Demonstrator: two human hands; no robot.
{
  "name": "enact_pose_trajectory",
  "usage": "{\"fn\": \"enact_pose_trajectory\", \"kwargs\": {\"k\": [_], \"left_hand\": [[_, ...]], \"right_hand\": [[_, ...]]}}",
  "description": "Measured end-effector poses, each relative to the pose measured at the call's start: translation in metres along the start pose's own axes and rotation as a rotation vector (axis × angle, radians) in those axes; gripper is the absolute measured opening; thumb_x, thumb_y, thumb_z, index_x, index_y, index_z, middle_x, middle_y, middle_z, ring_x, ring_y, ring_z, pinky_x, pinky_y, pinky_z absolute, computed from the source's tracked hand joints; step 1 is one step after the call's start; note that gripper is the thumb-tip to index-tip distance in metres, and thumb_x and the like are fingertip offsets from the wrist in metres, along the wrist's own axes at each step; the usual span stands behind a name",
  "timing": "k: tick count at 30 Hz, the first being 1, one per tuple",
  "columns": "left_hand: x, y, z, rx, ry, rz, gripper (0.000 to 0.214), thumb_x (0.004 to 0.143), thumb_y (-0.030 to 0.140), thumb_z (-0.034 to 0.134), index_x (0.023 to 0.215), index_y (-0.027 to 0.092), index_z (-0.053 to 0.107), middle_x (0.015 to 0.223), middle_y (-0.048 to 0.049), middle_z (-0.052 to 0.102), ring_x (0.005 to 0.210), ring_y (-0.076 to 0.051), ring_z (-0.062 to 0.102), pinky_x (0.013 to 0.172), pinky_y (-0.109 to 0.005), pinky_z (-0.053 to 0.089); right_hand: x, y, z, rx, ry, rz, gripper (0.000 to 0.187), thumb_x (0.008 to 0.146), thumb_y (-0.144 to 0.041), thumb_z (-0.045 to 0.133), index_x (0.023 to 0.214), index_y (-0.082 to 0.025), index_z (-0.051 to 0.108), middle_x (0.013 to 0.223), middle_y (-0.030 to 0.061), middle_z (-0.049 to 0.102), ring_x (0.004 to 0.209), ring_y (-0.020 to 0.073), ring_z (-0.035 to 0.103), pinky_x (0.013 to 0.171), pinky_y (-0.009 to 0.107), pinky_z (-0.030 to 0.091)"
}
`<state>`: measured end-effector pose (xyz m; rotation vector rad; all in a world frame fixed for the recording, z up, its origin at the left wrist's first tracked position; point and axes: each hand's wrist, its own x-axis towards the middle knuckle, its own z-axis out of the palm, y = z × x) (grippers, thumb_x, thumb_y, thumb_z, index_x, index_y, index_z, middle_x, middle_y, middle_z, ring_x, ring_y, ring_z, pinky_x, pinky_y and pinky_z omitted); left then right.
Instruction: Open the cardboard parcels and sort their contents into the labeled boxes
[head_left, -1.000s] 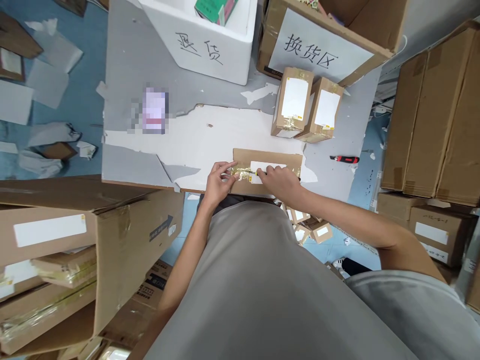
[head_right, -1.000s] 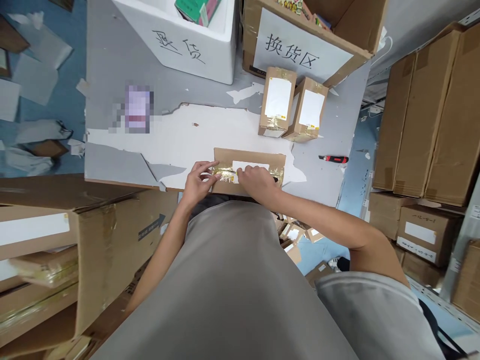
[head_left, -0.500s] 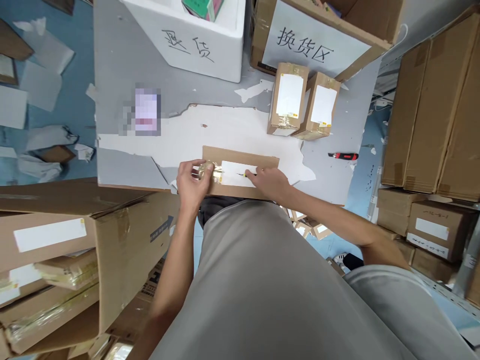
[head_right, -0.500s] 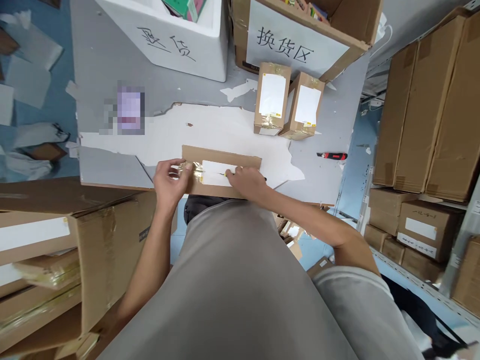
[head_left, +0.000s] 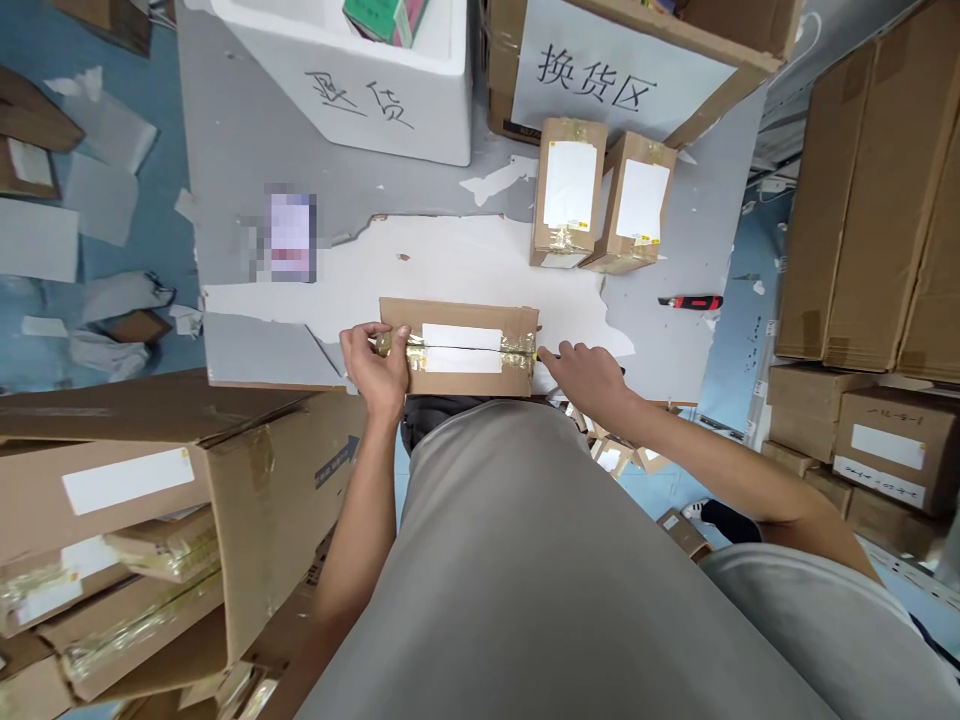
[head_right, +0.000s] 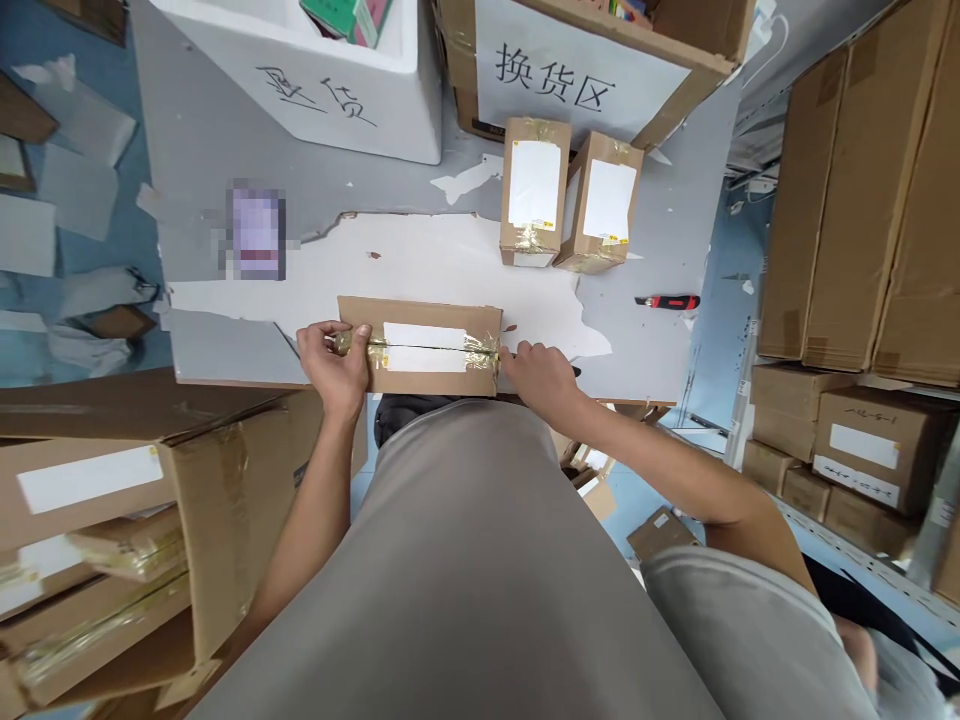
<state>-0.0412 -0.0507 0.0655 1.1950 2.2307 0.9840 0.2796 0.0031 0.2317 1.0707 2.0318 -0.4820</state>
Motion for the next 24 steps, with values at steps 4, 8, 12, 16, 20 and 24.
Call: {"fn": "enact_pose_trajectory", "kwargs": {"k": [4,8,12,16,20,24], "left_hand": [[0.001,0.0,-0.001,0.018,0.008,0.013,0.024,0.099,0.041,0.083,0.106,0.024,0.068,0.111,-0.0064,0.063,0.101,-0.025,0.062,0.105,-0.044,0.058],[0.003,0.001,-0.001,0.01,0.006,0.003,0.024,0.099,0.039,0.085,0.104,0.024,0.067,0.109,-0.0061,0.063,0.101,-0.025,0.061,0.107,-0.044,0.057],[0.002,0.009,-0.001,0.017,-0.011,-0.048,0.022,0.098,0.034,0.084,0.103,0.023,0.066,0.111,-0.0065,0.063,0.101,-0.025,0.06,0.11,-0.043,0.056],[0.006,0.007,-0.006,0.019,-0.009,-0.079,0.022,0.096,0.033,0.084,0.103,0.023,0.066,0.111,-0.0061,0.064,0.101,-0.024,0.061,0.112,-0.042,0.055],[0.027,-0.017,-0.021,-0.045,-0.004,-0.113,0.02,0.095,0.029,0.081,0.102,0.023,0.064,0.11,-0.0055,0.067,0.102,-0.023,0.064,0.107,-0.038,0.056],[0.048,-0.04,-0.035,-0.097,0.023,-0.169,0.026,0.092,0.025,0.083,0.106,0.023,0.061,0.106,-0.0039,0.067,0.1,-0.02,0.064,0.1,-0.033,0.056]], "right_hand": [[-0.004,0.004,0.0,0.0,0.0,0.016,0.061,0.106,0.0,0.053,0.164,-0.019,0.06,0.129,0.0202,0.079,0.11,0.0286,0.08,0.08,0.034,0.05],[0.0,-0.003,-0.001,-0.007,0.041,0.014,0.056,0.106,0.001,0.05,0.158,-0.014,0.064,0.128,0.0228,0.08,0.111,0.0294,0.08,0.082,0.034,0.051],[-0.001,-0.004,0.002,0.005,0.073,-0.01,0.057,0.108,-0.001,0.048,0.162,-0.014,0.062,0.128,0.0231,0.08,0.111,0.0295,0.08,0.081,0.034,0.051],[-0.013,0.024,0.017,0.125,0.133,0.018,0.051,0.115,-0.013,0.052,0.162,-0.026,0.066,0.122,0.0167,0.083,0.101,0.0275,0.082,0.082,0.033,0.05],[0.015,0.049,0.055,0.73,0.476,0.066,0.04,0.12,-0.047,0.056,0.147,-0.028,0.078,0.114,0.0079,0.087,0.101,0.025,0.082,0.087,0.03,0.056],[0.082,0.022,0.093,1.486,0.514,0.246,0.065,0.096,-0.079,0.078,0.104,-0.015,0.081,0.071,0.0015,0.074,0.064,0.0173,0.067,0.066,0.026,0.053]]}}
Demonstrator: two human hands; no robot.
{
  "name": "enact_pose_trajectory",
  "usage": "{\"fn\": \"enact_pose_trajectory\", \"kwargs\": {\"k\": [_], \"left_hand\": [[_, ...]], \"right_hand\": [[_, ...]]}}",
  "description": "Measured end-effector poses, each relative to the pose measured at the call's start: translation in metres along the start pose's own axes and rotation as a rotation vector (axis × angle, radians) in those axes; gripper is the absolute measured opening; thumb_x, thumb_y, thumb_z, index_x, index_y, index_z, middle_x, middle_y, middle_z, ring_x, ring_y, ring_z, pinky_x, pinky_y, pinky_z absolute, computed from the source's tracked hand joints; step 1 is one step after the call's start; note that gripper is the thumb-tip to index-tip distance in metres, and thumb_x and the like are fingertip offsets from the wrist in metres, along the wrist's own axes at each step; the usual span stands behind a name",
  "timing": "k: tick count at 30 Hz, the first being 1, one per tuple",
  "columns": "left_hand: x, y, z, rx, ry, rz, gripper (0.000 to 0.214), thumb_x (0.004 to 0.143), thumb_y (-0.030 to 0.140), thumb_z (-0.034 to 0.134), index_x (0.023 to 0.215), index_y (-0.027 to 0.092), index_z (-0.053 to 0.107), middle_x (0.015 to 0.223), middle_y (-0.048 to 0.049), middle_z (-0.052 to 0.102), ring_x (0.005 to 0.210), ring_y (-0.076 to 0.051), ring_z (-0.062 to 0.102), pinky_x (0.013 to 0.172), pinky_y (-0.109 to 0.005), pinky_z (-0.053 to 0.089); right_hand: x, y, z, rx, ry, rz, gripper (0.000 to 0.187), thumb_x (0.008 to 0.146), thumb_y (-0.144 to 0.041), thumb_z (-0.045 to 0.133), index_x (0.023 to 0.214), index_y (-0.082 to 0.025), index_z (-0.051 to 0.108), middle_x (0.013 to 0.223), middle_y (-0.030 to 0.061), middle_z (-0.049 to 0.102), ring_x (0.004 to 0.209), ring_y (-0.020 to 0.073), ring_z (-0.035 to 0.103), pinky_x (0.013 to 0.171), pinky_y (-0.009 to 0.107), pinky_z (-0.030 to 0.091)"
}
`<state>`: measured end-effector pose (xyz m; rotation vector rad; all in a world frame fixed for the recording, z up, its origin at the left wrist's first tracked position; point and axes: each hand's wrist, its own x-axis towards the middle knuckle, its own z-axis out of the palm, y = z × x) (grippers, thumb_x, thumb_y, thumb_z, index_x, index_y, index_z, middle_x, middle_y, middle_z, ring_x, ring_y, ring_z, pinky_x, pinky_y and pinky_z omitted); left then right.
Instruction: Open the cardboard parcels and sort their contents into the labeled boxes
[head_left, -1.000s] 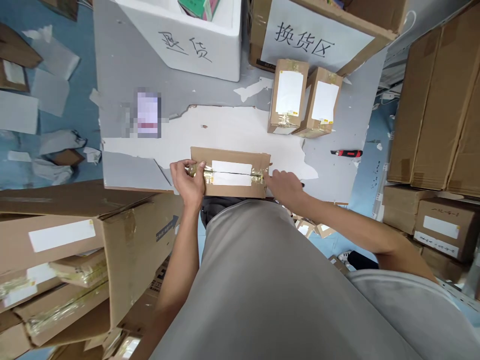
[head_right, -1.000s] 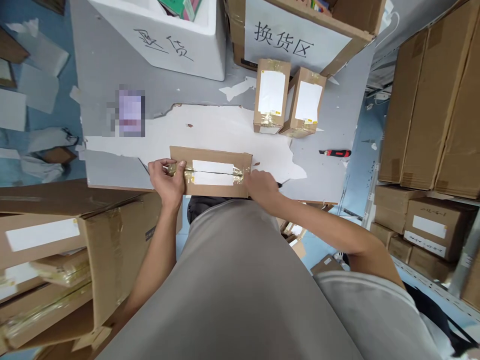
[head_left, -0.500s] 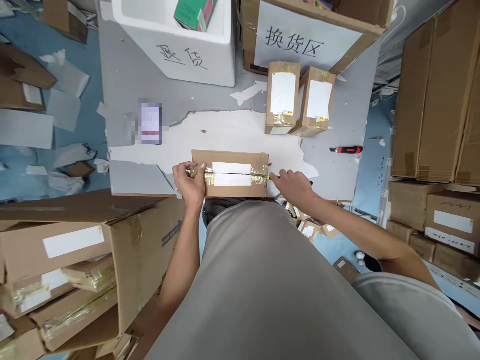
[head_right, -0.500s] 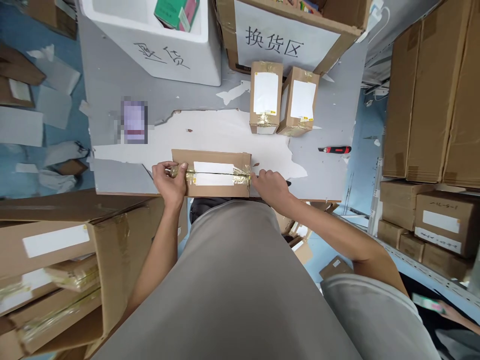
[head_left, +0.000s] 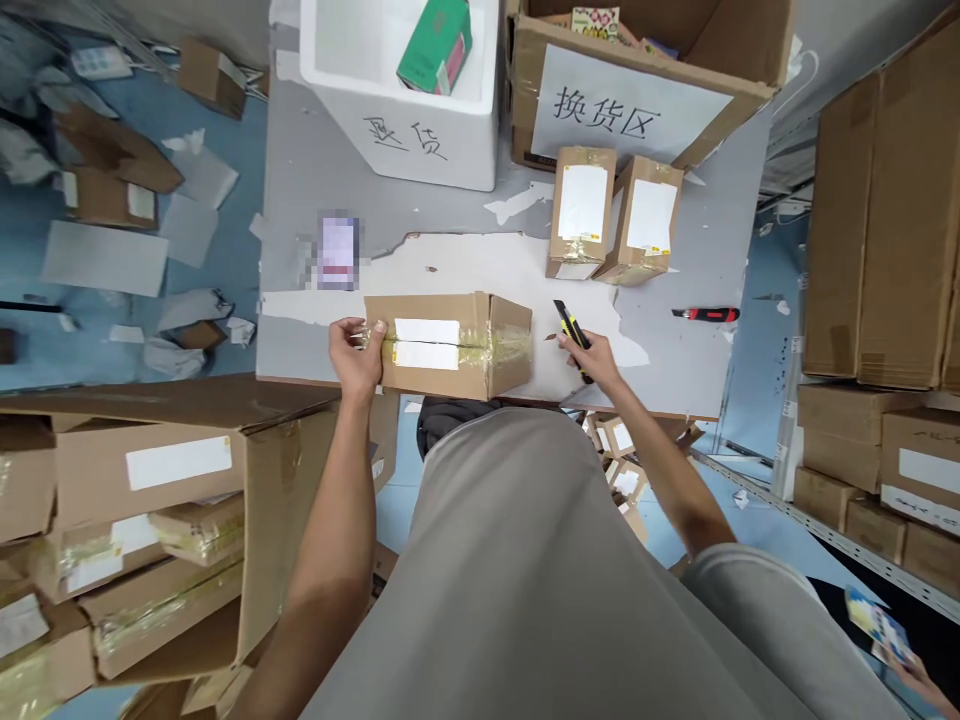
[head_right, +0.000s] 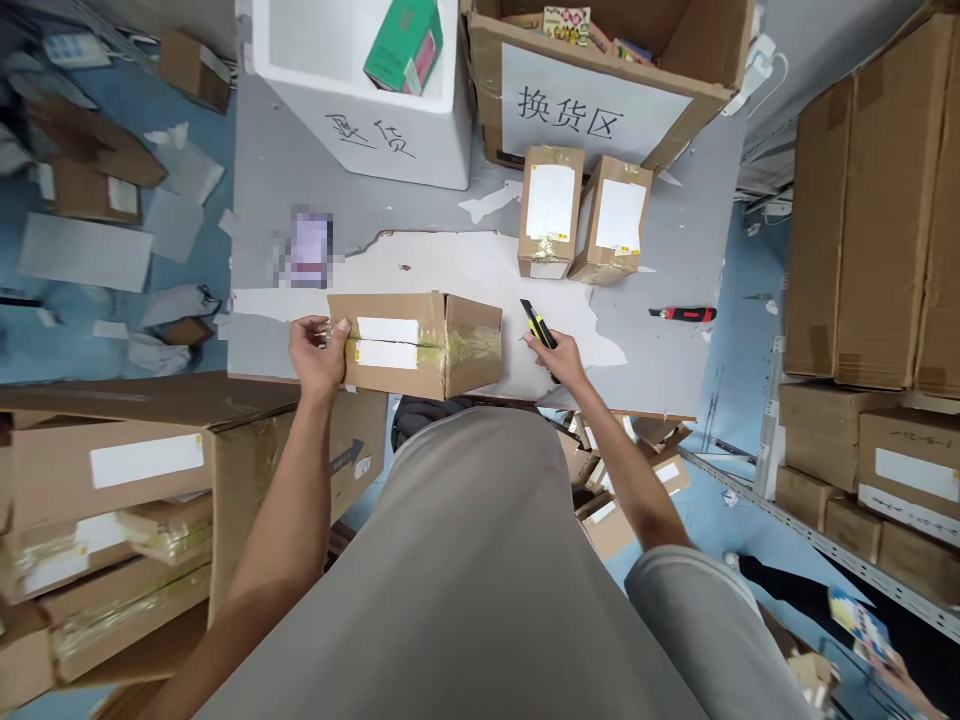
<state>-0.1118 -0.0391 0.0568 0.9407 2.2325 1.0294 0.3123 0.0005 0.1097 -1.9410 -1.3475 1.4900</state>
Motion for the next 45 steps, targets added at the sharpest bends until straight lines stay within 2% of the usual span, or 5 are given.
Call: {"fn": "enact_pose_trajectory", "kwargs": {"k": [7,21,26,38,45], "left_hand": [[-0.004,-0.013,-0.006,0.027,0.0,-0.027,0.027,0.097,0.039,0.08,0.11,0.019,0.067,0.111,-0.0077,0.073,0.093,-0.02,0.063,0.091,-0.032,0.057],[-0.083,0.008,0.14,-0.042,-0.695,0.039,0.065,0.107,0.066,0.058,0.142,0.014,0.074,0.156,-0.0249,0.074,0.152,-0.04,0.066,0.136,-0.059,0.045],[-0.073,0.037,0.112,-0.259,-0.518,0.286,0.075,0.105,0.071,0.068,0.165,0.027,0.063,0.182,-0.0156,0.053,0.173,-0.035,0.045,0.141,-0.057,0.04],[-0.039,0.119,0.063,-0.277,-0.562,0.286,0.028,0.092,0.038,0.085,0.111,0.017,0.08,0.109,-0.0062,0.081,0.107,-0.023,0.077,0.106,-0.045,0.068],[-0.028,0.122,0.058,-0.274,-0.631,0.258,0.025,0.087,0.034,0.091,0.103,0.017,0.081,0.099,-0.0054,0.08,0.098,-0.023,0.077,0.103,-0.047,0.069]], "right_hand": [[-0.004,0.005,0.081,0.43,-0.02,0.211,0.064,0.069,-0.075,0.1,0.081,-0.022,0.067,0.058,-0.0055,0.062,0.057,0.0133,0.06,0.058,0.025,0.051],[-0.039,-0.041,-0.054,-0.389,0.468,-0.123,0.042,0.094,-0.062,0.08,0.087,-0.022,0.072,0.083,0.0066,0.077,0.082,0.0257,0.07,0.078,0.034,0.054],[-0.038,-0.048,-0.035,-0.533,0.489,-0.19,0.034,0.102,-0.054,0.076,0.099,-0.021,0.076,0.106,0.0111,0.079,0.096,0.0283,0.07,0.09,0.037,0.053],[-0.062,-0.068,-0.012,-0.526,0.438,-0.218,0.047,0.115,-0.054,0.057,0.144,-0.02,0.071,0.14,0.0199,0.072,0.127,0.0347,0.071,0.111,0.047,0.056],[-0.119,-0.104,0.04,-0.499,0.043,-0.212,0.061,0.119,-0.041,0.044,0.177,-0.022,0.049,0.133,0.0147,0.084,0.114,0.0312,0.081,0.102,0.041,0.064]]}}
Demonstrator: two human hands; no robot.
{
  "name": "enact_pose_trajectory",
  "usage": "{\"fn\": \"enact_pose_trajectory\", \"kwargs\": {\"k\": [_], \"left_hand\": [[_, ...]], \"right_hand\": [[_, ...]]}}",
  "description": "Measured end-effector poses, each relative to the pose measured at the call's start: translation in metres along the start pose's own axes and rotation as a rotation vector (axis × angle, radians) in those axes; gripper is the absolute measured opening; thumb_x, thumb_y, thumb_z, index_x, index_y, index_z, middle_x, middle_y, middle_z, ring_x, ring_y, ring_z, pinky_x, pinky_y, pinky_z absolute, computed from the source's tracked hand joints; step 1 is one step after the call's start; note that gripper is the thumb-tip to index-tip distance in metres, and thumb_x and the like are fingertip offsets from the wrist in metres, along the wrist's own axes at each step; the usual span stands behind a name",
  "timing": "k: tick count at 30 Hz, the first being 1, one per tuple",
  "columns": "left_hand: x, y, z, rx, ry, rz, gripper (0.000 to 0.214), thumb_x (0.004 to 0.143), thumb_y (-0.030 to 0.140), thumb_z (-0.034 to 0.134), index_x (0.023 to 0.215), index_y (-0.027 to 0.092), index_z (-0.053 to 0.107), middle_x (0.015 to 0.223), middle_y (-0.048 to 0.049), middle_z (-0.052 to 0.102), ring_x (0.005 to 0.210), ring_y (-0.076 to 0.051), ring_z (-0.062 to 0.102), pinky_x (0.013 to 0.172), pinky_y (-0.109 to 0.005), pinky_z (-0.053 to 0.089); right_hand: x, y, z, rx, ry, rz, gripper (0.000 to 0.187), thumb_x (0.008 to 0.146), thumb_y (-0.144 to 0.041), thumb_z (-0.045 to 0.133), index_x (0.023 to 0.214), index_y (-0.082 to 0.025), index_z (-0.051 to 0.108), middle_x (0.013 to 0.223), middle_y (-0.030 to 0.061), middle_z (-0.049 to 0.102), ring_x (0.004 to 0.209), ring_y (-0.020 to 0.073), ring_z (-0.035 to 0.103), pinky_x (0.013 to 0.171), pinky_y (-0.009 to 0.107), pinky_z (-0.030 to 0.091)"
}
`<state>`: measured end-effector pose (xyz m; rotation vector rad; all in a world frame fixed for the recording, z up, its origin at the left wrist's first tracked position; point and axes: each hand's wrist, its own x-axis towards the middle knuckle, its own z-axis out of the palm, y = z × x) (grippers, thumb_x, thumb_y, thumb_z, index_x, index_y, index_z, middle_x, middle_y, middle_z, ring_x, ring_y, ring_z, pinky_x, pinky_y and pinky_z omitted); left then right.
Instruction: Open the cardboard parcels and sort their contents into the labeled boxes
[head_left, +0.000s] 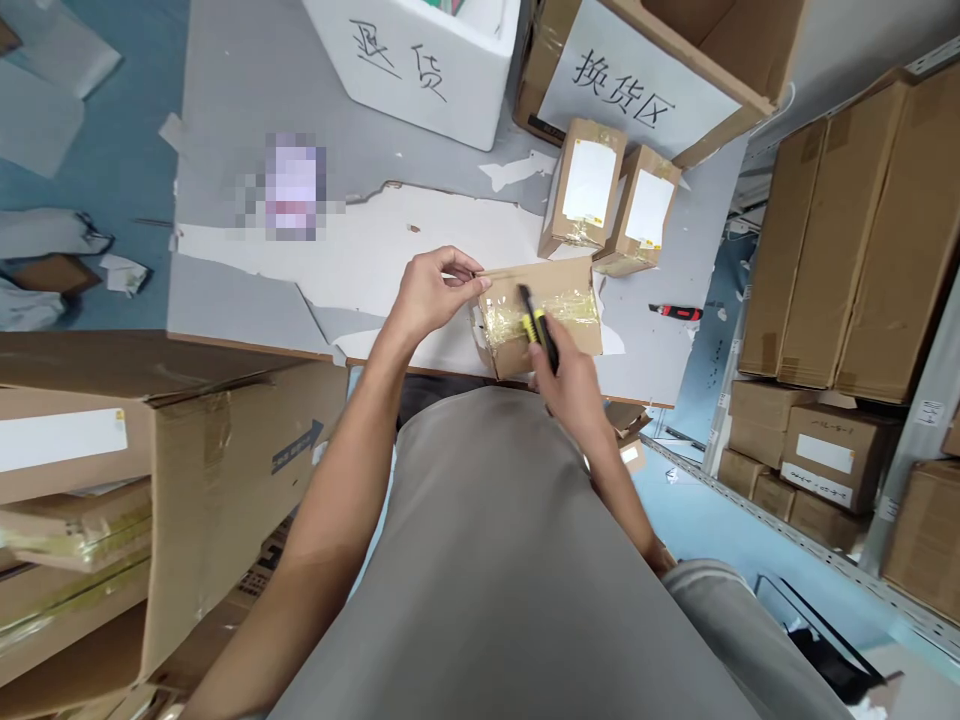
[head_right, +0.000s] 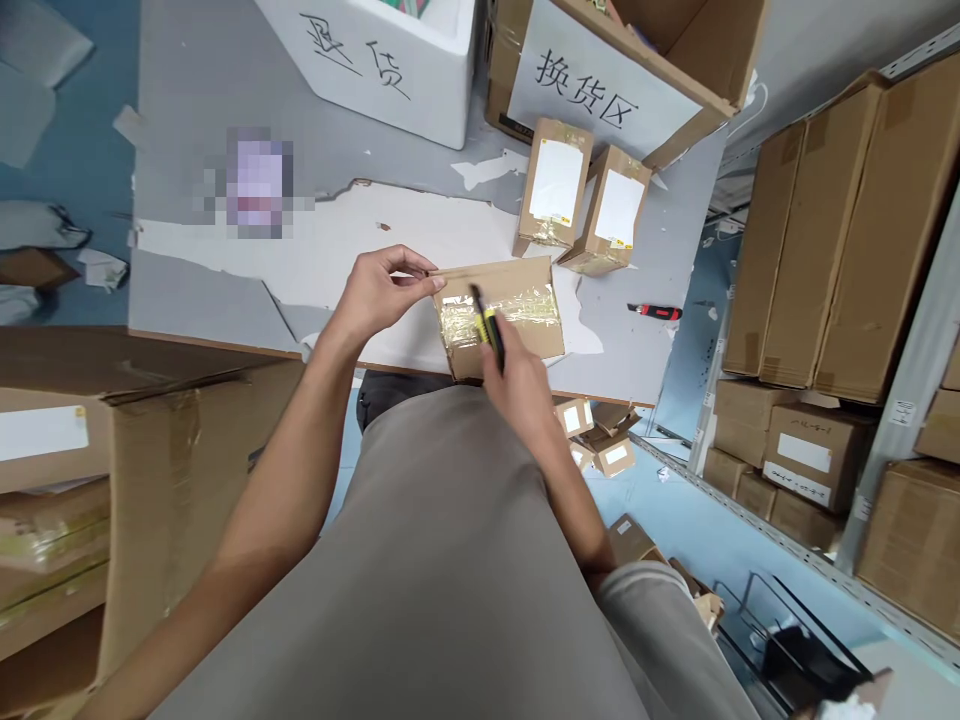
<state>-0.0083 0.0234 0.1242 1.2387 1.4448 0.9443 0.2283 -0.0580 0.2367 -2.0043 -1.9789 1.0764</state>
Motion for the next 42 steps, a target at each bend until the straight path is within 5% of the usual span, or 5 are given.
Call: {"fn": "enact_pose_trajectory", "kwargs": {"k": [5,14,24,37,42], "left_hand": [[0.003,0.0,-0.004,-0.025,-0.054,-0.015,0.024,0.087,0.034,0.091,0.103,0.018,0.082,0.101,-0.0067,0.083,0.098,-0.024,0.078,0.106,-0.048,0.068],[0.006,-0.003,-0.005,-0.088,-0.103,-0.007,0.021,0.086,0.033,0.088,0.101,0.02,0.082,0.104,-0.0055,0.084,0.103,-0.026,0.079,0.11,-0.049,0.068],[0.011,-0.003,-0.009,-0.112,-0.158,0.031,0.017,0.086,0.034,0.085,0.098,0.023,0.082,0.106,-0.0054,0.085,0.102,-0.027,0.079,0.105,-0.045,0.068],[0.014,-0.003,-0.008,-0.117,-0.178,0.043,0.007,0.088,0.024,0.082,0.095,0.023,0.08,0.105,-0.0045,0.083,0.101,-0.026,0.079,0.101,-0.041,0.064],[0.003,0.003,-0.005,-0.072,-0.14,0.04,0.004,0.091,0.024,0.08,0.094,0.026,0.081,0.104,-0.004,0.084,0.098,-0.025,0.079,0.096,-0.04,0.064]], "right_hand": [[-0.008,-0.031,0.019,-0.129,-0.101,-0.011,0.062,0.118,-0.033,0.048,0.179,-0.022,0.05,0.126,0.0131,0.088,0.104,0.0302,0.085,0.098,0.037,0.062],[-0.017,-0.064,0.014,-0.259,-0.114,0.083,0.061,0.119,-0.031,0.047,0.179,-0.026,0.052,0.137,0.0115,0.087,0.11,0.0305,0.086,0.095,0.033,0.061],[-0.026,-0.121,0.032,-0.574,-0.204,0.298,0.071,0.119,-0.024,0.043,0.189,-0.025,0.029,0.131,0.0157,0.086,0.109,0.0292,0.085,0.091,0.032,0.06],[-0.011,-0.147,0.042,-0.71,-0.201,0.417,0.073,0.119,-0.028,0.043,0.19,-0.027,0.025,0.131,0.0154,0.086,0.105,0.0298,0.084,0.089,0.034,0.061],[-0.006,-0.154,0.038,-0.75,-0.241,0.455,0.069,0.119,-0.025,0.043,0.187,-0.025,0.036,0.12,0.015,0.088,0.099,0.0291,0.084,0.088,0.033,0.06]]}}
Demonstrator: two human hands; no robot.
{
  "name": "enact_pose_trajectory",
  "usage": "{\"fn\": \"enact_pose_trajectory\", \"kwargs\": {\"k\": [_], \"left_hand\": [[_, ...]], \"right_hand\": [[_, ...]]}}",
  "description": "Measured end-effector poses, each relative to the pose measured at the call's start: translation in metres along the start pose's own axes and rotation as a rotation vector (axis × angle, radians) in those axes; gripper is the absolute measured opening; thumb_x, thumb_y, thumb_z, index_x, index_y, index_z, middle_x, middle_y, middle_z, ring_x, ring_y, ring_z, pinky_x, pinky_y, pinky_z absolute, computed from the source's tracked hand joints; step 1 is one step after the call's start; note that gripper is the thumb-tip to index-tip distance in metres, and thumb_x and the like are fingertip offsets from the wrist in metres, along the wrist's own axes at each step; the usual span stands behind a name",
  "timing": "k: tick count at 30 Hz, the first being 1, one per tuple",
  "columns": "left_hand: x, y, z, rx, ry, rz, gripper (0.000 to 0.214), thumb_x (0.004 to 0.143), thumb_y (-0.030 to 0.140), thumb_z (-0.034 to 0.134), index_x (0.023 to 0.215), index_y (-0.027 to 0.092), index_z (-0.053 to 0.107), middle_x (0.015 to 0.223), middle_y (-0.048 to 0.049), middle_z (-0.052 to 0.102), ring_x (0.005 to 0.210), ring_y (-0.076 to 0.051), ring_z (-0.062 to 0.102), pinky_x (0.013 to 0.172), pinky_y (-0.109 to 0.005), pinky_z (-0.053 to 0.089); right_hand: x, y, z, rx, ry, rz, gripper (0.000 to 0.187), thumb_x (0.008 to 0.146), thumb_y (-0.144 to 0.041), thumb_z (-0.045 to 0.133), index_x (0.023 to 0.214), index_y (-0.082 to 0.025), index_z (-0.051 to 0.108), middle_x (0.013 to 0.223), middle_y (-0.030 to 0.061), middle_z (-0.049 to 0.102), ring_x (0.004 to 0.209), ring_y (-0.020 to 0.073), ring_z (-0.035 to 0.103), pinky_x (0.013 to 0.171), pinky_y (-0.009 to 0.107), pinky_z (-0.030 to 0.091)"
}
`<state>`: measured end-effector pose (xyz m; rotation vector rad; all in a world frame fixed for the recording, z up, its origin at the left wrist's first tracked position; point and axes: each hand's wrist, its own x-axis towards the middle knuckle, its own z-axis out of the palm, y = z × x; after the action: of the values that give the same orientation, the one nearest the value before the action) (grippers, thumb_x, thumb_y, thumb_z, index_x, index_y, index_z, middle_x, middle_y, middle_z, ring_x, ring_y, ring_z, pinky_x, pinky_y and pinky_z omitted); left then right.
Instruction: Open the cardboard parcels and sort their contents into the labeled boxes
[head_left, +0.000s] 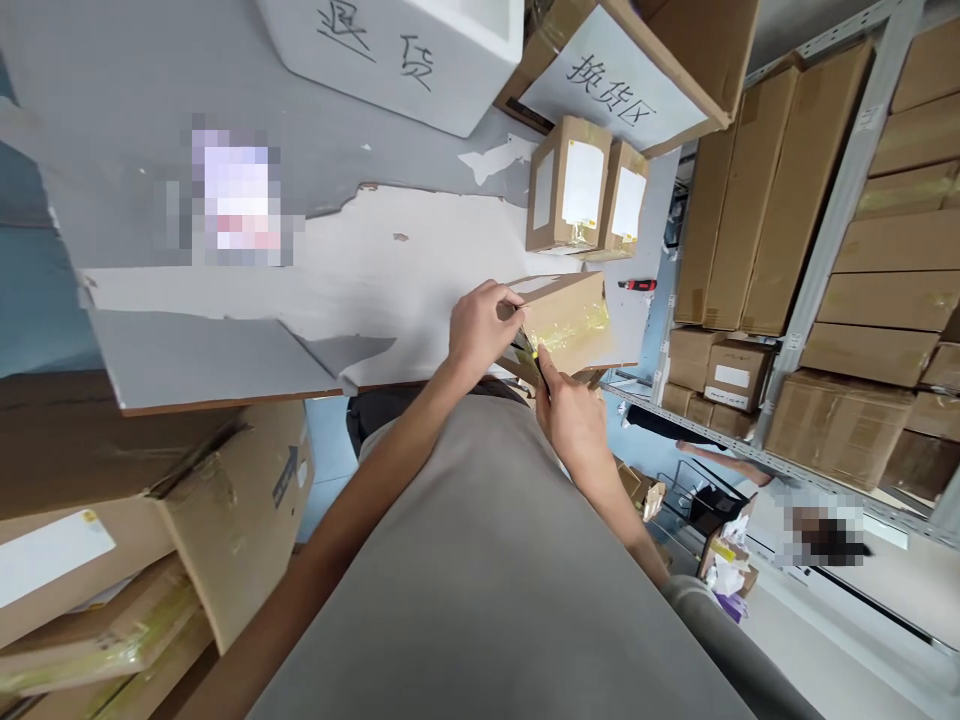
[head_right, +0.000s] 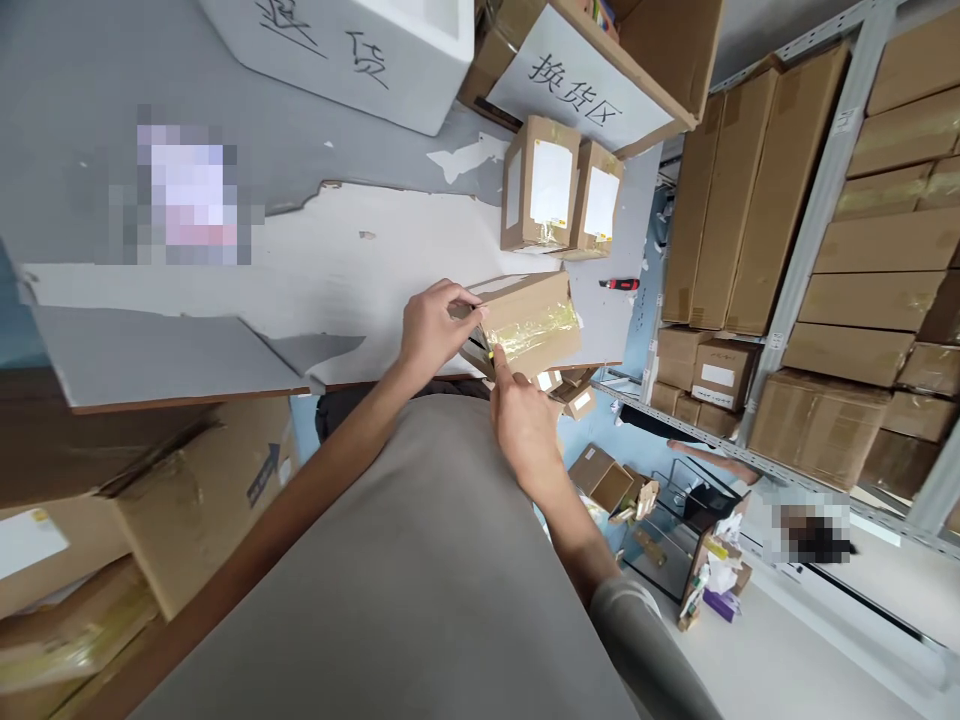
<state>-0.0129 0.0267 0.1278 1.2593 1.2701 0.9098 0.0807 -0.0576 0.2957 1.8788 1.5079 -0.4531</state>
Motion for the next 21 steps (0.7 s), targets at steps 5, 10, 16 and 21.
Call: {"fn": "enact_pose_trajectory", "kwargs": {"k": [5,10,16,21], "left_hand": [[-0.001,0.005,-0.002,0.036,0.015,0.001,0.007,0.093,0.021,0.078,0.094,0.026,0.082,0.105,-0.0046,0.084,0.1,-0.025,0.079,0.098,-0.04,0.063],[-0.003,0.006,0.003,0.063,0.069,-0.043,0.006,0.094,0.022,0.079,0.092,0.027,0.082,0.102,-0.0047,0.083,0.097,-0.025,0.08,0.096,-0.04,0.064],[-0.008,0.004,0.009,0.102,0.134,-0.001,0.005,0.095,0.022,0.076,0.092,0.025,0.079,0.1,-0.0041,0.08,0.095,-0.022,0.077,0.096,-0.037,0.066],[-0.012,0.007,0.017,0.137,0.221,-0.053,0.002,0.096,0.025,0.077,0.095,0.024,0.079,0.099,-0.0025,0.078,0.09,-0.02,0.073,0.09,-0.035,0.067]], "right_hand": [[0.008,-0.005,-0.001,0.002,0.002,-0.003,0.067,0.118,-0.024,0.045,0.185,-0.025,0.04,0.121,0.017,0.088,0.099,0.0316,0.085,0.089,0.037,0.061],[0.01,0.004,-0.006,0.023,-0.08,-0.023,0.07,0.118,-0.027,0.047,0.187,-0.026,0.034,0.119,0.0175,0.087,0.102,0.0337,0.085,0.09,0.04,0.062],[0.025,0.025,-0.009,0.018,-0.123,-0.14,0.067,0.119,-0.024,0.05,0.185,-0.022,0.04,0.113,0.0216,0.087,0.107,0.0371,0.086,0.091,0.042,0.063],[0.028,0.044,0.003,-0.021,-0.202,-0.229,0.07,0.122,-0.024,0.047,0.189,-0.021,0.028,0.115,0.0213,0.086,0.107,0.0344,0.087,0.091,0.042,0.067]]}}
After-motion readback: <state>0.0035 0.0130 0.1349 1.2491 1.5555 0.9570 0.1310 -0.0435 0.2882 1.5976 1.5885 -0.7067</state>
